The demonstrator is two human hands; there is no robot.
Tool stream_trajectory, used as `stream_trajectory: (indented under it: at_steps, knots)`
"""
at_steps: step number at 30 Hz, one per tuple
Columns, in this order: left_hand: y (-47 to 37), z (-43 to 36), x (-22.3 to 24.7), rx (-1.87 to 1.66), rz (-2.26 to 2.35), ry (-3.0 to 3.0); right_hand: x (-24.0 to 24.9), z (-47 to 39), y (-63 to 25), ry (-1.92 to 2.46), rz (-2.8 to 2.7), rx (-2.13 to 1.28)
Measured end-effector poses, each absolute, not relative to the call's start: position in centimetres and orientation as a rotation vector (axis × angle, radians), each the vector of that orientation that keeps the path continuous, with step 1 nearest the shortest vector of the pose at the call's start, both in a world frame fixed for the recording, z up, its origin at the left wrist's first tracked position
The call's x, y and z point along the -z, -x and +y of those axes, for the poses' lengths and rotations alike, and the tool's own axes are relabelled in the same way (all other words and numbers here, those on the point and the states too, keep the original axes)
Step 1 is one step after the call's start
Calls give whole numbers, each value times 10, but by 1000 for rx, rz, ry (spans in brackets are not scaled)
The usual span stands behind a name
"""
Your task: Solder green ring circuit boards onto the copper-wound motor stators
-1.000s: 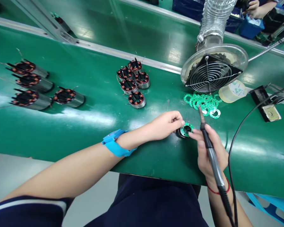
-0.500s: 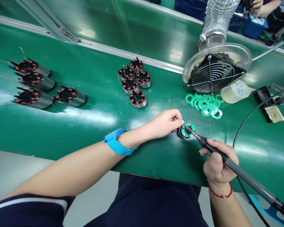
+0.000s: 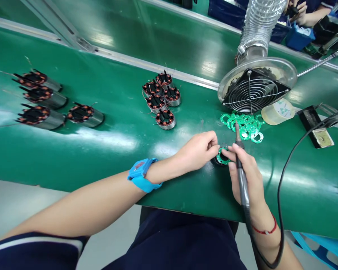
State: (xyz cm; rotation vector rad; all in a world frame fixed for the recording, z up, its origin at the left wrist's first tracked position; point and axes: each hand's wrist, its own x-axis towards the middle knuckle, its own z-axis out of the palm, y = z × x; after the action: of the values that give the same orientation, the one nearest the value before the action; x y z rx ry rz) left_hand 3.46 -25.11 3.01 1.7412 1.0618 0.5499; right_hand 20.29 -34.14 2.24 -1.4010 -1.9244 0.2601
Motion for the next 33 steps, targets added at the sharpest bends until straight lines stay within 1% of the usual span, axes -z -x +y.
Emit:
stream_trajectory:
  at_steps: [7, 14, 21, 24, 30, 33]
  knots:
    - [-34, -252, -31, -553, 1085, -1727, -18, -363, -210, 1425, -1354, -172]
    - [-33, -251, -28, -537, 1065, -1643, -23, -368, -210, 1387, -1348, -315]
    - [-33, -250, -29, -537, 1069, -1646, -23, -365, -208, 1358, -1328, -277]
    - [-33, -250, -29, -537, 1067, -1673, -22, -358, -207, 1325, -1400, -311]
    - [-33, -249, -27, -556, 1055, -1704, -25, -340, -205, 1469, -2016, -395]
    - [-30, -244, -26, -491, 1009, -1602, -23, -336, -206, 1455, -2102, -424]
